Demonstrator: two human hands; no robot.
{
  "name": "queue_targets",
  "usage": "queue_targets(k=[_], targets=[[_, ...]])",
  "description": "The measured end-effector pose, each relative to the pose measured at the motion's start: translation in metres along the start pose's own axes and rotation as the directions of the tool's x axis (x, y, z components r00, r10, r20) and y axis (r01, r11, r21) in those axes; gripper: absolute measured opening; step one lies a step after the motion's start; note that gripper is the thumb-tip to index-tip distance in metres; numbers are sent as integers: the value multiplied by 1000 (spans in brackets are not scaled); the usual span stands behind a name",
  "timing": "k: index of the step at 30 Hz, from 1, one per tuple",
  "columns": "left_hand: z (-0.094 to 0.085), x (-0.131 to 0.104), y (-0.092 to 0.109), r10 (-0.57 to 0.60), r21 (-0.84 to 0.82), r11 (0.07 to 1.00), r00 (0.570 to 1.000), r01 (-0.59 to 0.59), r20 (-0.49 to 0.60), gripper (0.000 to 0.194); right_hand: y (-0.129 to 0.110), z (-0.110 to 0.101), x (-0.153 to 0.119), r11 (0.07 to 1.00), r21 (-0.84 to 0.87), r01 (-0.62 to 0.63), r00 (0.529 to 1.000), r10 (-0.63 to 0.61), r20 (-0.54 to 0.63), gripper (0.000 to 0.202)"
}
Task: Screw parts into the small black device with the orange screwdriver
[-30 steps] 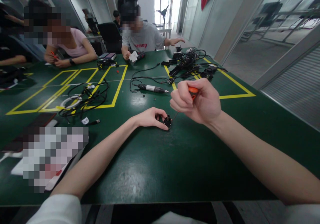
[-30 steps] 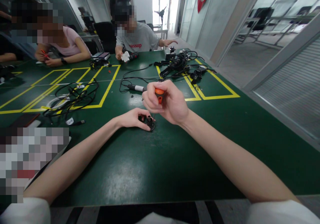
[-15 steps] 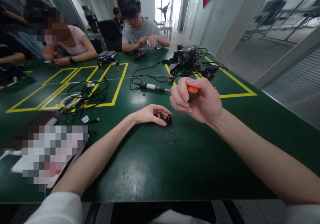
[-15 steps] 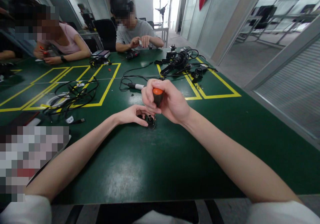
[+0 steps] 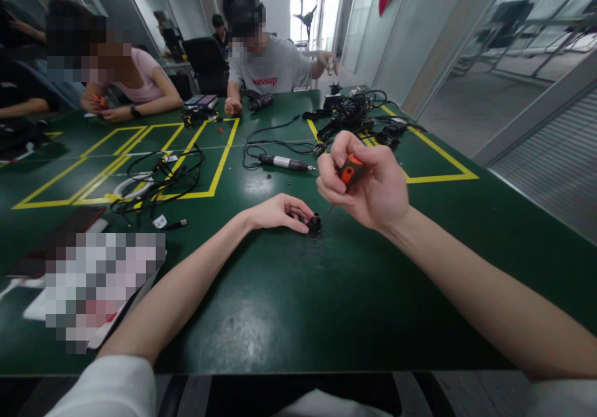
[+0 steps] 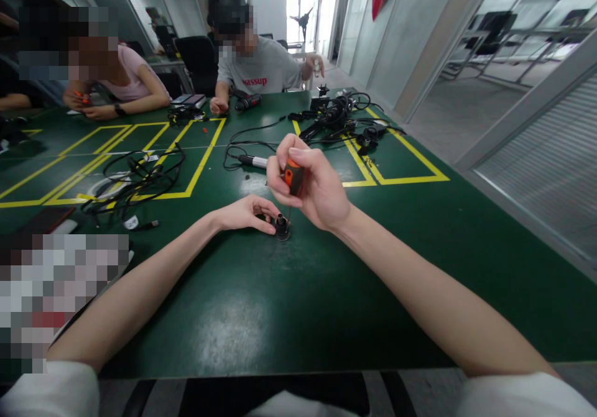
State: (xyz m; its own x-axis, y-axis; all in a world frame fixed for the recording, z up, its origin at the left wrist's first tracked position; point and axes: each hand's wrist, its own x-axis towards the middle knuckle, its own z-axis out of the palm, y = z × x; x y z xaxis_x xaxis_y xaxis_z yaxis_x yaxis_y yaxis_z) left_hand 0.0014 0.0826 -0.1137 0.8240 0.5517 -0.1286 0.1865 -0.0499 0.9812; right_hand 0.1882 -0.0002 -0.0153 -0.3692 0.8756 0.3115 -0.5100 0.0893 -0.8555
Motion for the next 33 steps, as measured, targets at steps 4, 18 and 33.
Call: queue_targets(k=[4, 18, 33], targets=[[-1, 0, 1, 9, 13, 1000, 999, -10, 31, 42, 0, 1, 2, 1000, 10, 4, 1000, -4, 16, 40], [3, -2, 6, 14, 46, 999, 1000, -15, 3, 45, 1, 3, -1, 997, 81, -15, 999, 12, 40, 37], [1, -1, 6, 37, 0, 999, 998, -37, 51, 43, 5, 0, -4, 993, 115, 29, 988, -46, 149, 37]])
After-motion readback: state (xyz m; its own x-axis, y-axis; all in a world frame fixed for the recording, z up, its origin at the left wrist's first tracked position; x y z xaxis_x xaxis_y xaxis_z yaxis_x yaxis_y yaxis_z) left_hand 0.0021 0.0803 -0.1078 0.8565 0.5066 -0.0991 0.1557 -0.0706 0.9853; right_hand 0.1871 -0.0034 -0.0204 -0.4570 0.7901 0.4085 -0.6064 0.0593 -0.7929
